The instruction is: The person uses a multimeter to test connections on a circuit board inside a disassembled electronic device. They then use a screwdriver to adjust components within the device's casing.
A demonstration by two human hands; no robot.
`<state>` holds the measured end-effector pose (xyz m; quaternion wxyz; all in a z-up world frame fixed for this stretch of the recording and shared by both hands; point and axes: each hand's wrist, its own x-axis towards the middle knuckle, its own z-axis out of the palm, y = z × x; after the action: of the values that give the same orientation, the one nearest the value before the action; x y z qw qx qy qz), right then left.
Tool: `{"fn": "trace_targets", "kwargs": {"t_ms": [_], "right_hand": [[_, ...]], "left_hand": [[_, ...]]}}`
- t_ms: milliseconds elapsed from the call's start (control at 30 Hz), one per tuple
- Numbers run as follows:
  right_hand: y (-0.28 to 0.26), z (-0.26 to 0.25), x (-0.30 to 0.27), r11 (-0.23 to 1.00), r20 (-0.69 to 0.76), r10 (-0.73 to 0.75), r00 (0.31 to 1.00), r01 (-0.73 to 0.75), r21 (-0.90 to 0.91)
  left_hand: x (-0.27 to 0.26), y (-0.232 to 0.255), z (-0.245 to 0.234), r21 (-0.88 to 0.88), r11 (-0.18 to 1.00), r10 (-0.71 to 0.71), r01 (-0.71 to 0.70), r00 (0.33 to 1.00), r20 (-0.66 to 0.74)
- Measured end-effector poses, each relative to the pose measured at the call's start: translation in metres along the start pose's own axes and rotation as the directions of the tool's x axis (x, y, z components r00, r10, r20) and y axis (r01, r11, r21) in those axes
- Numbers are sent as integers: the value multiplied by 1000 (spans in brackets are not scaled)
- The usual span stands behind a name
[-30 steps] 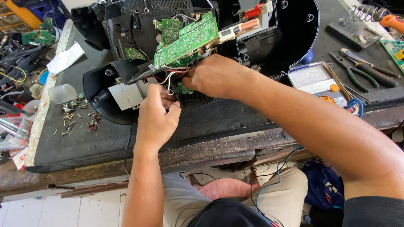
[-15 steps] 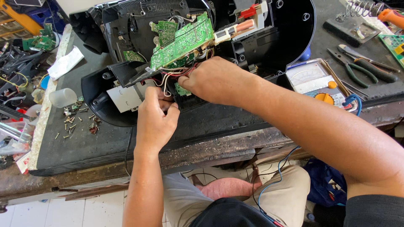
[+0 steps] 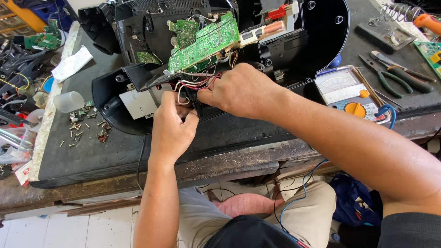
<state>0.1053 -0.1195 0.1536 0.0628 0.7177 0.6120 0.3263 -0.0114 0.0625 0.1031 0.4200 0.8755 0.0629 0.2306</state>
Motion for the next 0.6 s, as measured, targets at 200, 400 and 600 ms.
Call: {"fn": "trace_targets", "kwargs": {"t_ms": [200,400,600], "right_hand": [[1,-2,-2,998,-127,-11,992,18,53],[-5,-1,-2,999,-193,-35,981,43,33],[-5,-3,-3,999,-216,-8,976,14,30]], "left_hand": [[0,-5,1,-18,1000,-2,3,1000,20],[1,-6,1,-30,1000,-1,2,1000,26],[0,-5,0,-38,999,-6,7,1000,25]]}}
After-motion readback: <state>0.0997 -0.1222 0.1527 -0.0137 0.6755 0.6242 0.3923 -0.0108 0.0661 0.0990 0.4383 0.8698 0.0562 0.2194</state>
